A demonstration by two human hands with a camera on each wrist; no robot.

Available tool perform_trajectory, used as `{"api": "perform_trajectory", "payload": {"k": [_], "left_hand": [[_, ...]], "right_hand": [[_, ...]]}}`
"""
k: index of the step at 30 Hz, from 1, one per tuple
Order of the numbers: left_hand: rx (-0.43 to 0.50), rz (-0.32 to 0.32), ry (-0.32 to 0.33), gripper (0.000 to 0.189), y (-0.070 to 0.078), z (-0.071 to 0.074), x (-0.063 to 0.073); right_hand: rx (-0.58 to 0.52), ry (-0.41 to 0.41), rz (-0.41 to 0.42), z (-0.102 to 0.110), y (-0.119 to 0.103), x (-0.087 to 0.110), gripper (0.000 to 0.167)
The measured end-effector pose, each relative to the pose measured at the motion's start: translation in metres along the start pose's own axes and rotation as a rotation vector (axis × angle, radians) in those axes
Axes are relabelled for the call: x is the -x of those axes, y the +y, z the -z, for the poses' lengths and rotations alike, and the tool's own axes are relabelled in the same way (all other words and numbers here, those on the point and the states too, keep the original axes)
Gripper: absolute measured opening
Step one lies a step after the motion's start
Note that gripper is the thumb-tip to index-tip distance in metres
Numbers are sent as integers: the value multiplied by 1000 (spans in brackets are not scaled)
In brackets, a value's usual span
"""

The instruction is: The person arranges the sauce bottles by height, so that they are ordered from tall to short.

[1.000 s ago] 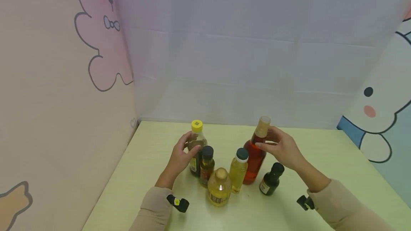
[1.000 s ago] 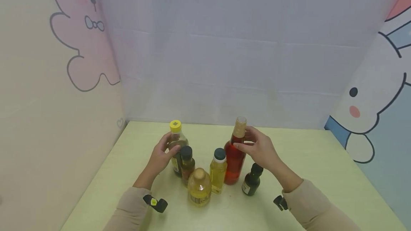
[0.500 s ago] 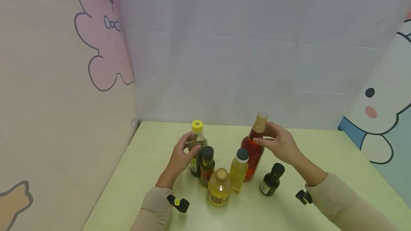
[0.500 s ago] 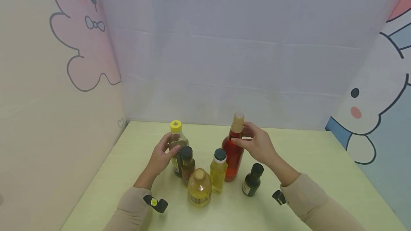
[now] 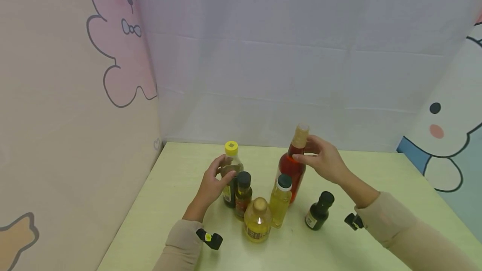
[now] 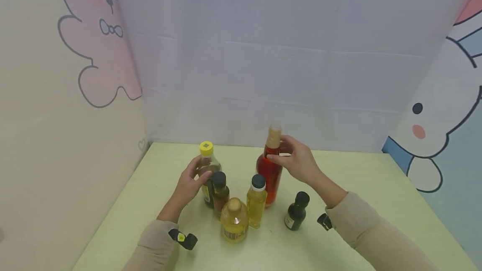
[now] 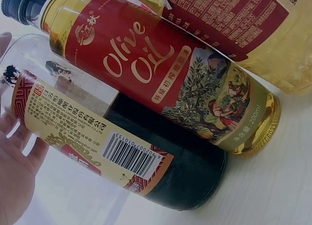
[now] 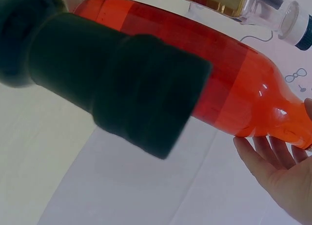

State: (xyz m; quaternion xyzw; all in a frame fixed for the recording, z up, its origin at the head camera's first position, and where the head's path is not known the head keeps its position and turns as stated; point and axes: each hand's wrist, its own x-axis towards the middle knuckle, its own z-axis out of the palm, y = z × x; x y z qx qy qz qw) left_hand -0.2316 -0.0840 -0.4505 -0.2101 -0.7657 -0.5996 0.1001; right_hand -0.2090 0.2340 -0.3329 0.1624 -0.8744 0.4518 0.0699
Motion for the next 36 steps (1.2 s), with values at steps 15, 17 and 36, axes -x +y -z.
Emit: {"api": "perform_trajectory", "payload": {"k": [15, 17, 36], "left_hand": [[4, -11, 2, 53, -4, 0, 0], [10, -12, 1, 53, -4, 0, 0], [-9, 10, -23, 50, 32, 3, 4]], "right_hand": [[6, -22, 25, 0, -10, -16, 48], [11, -24, 23, 0, -11, -18, 48], [8, -72, -2, -3, -23, -42, 51]]}}
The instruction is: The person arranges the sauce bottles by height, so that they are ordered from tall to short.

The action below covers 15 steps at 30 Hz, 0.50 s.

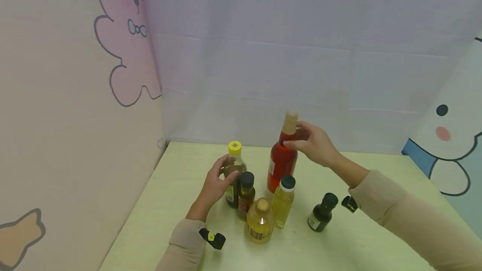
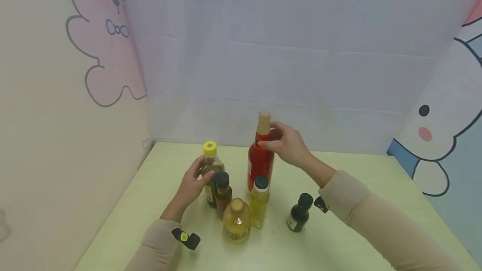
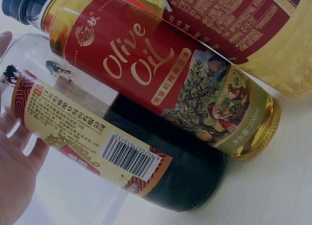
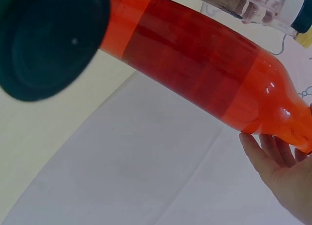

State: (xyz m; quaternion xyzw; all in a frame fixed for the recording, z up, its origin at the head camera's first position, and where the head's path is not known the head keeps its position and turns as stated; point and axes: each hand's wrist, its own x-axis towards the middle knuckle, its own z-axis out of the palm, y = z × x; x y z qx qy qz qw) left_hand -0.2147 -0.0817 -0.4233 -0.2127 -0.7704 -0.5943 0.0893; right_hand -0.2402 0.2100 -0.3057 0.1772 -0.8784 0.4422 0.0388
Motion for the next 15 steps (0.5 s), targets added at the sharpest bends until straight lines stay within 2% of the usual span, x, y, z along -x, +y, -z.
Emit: {"api": "perform_trajectory", "payload": {"k": [6, 15], "left_hand": [[8, -22, 22, 52, -30, -5, -4], [-4, -67, 26, 53, -37, -3, -3]], "right_hand": [[6, -11, -9, 0, -3, -11, 51], [-6, -14, -27, -4, -11, -23, 48]]}}
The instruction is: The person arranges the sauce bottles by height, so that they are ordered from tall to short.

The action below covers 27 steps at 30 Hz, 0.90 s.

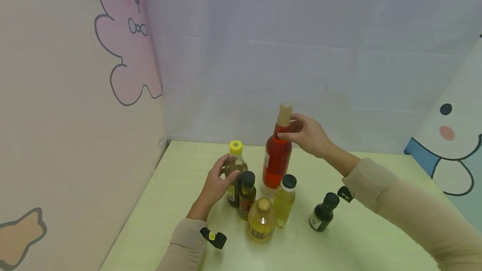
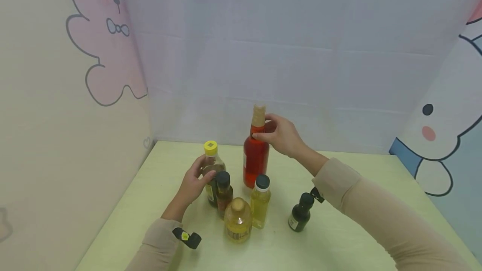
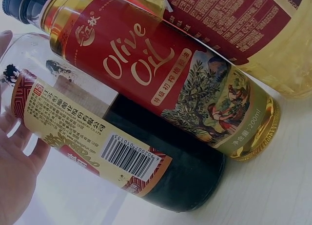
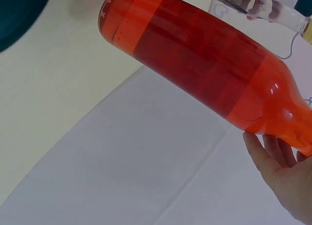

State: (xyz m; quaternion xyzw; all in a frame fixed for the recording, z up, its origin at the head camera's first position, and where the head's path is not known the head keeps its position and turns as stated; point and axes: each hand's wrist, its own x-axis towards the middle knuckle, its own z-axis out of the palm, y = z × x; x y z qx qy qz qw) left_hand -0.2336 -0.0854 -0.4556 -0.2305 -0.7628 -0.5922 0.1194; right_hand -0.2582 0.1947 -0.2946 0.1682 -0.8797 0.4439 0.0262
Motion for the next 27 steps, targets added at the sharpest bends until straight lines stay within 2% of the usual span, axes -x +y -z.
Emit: {"api": "perform_trajectory", "payload": {"k": [12, 14, 21, 27], "left_hand": [[9, 22, -10, 53, 4, 0, 0], [9, 33, -14, 53, 8, -1, 0], [16, 30, -12, 50, 41, 4, 4], [24, 42, 7, 49, 44, 3, 6]], "right_hand": [[-23, 2, -31, -8, -2, -13, 50], [-26, 4, -30, -10, -2, -15, 51], [-33, 9, -44, -17, -2, -24, 51], [-40, 7, -46, -24, -2, -31, 52]]}}
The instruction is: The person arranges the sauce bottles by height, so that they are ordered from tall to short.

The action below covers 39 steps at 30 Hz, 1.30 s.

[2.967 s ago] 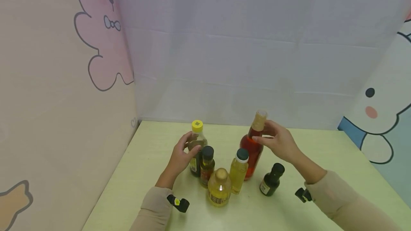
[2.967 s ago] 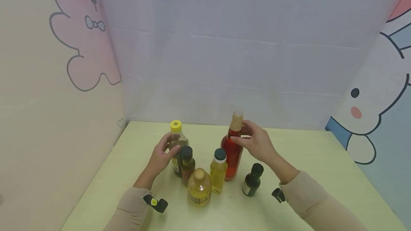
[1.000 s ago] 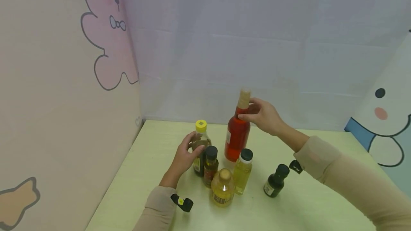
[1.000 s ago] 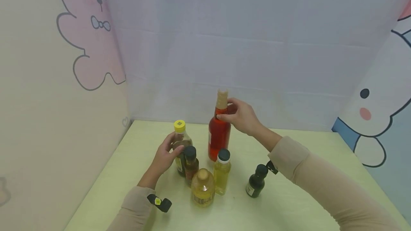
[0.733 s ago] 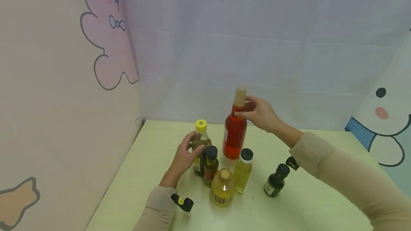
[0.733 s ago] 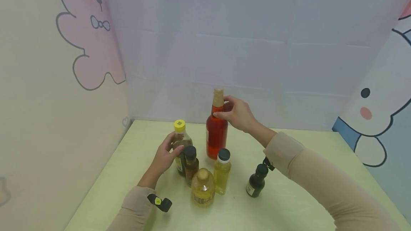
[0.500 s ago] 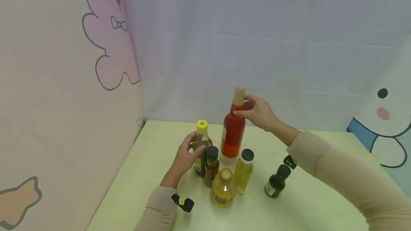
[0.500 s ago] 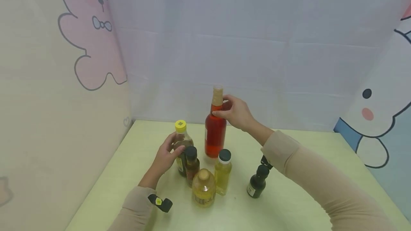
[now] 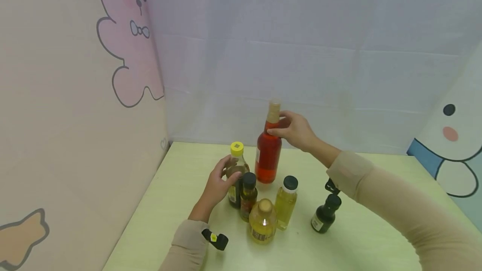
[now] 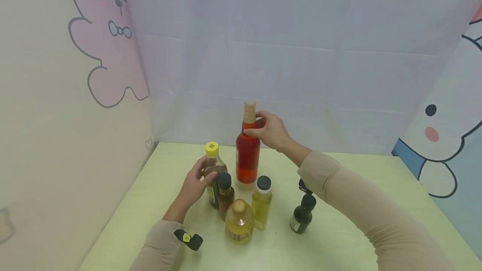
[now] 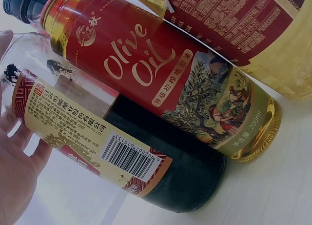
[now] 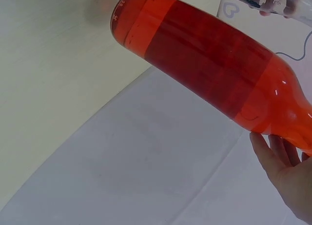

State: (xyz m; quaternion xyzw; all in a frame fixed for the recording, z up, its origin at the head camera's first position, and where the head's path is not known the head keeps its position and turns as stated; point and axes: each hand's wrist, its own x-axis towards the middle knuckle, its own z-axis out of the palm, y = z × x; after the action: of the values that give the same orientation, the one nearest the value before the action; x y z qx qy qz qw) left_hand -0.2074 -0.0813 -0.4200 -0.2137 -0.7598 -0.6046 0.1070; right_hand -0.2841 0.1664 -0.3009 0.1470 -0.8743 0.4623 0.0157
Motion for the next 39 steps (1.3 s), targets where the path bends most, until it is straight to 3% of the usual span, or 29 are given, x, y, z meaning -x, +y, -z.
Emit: {"api": "perform_trajectory", "payload": {"k": [3, 10, 17, 18, 27, 39], "left_hand": [[4, 5, -2, 49, -6, 0, -1], [4, 0, -7, 53, -40, -3, -7], [19, 15, -9, 53, -38, -3, -6], [17, 3, -4, 53, -44, -3, -6], [1, -27, 8, 51, -46, 1, -5], [-5, 30, -3, 54, -43, -4, -7]], "right_hand": [[0, 1, 1, -3, 1, -4, 52], [6, 21, -12, -12, 4, -10, 50], [-17, 11, -13, -22, 7, -14, 49], [-16, 12, -15, -23, 7, -16, 49], [-20, 19, -10, -36, 10, -24, 50], [-23, 17, 29, -46, 16, -33, 48]]}}
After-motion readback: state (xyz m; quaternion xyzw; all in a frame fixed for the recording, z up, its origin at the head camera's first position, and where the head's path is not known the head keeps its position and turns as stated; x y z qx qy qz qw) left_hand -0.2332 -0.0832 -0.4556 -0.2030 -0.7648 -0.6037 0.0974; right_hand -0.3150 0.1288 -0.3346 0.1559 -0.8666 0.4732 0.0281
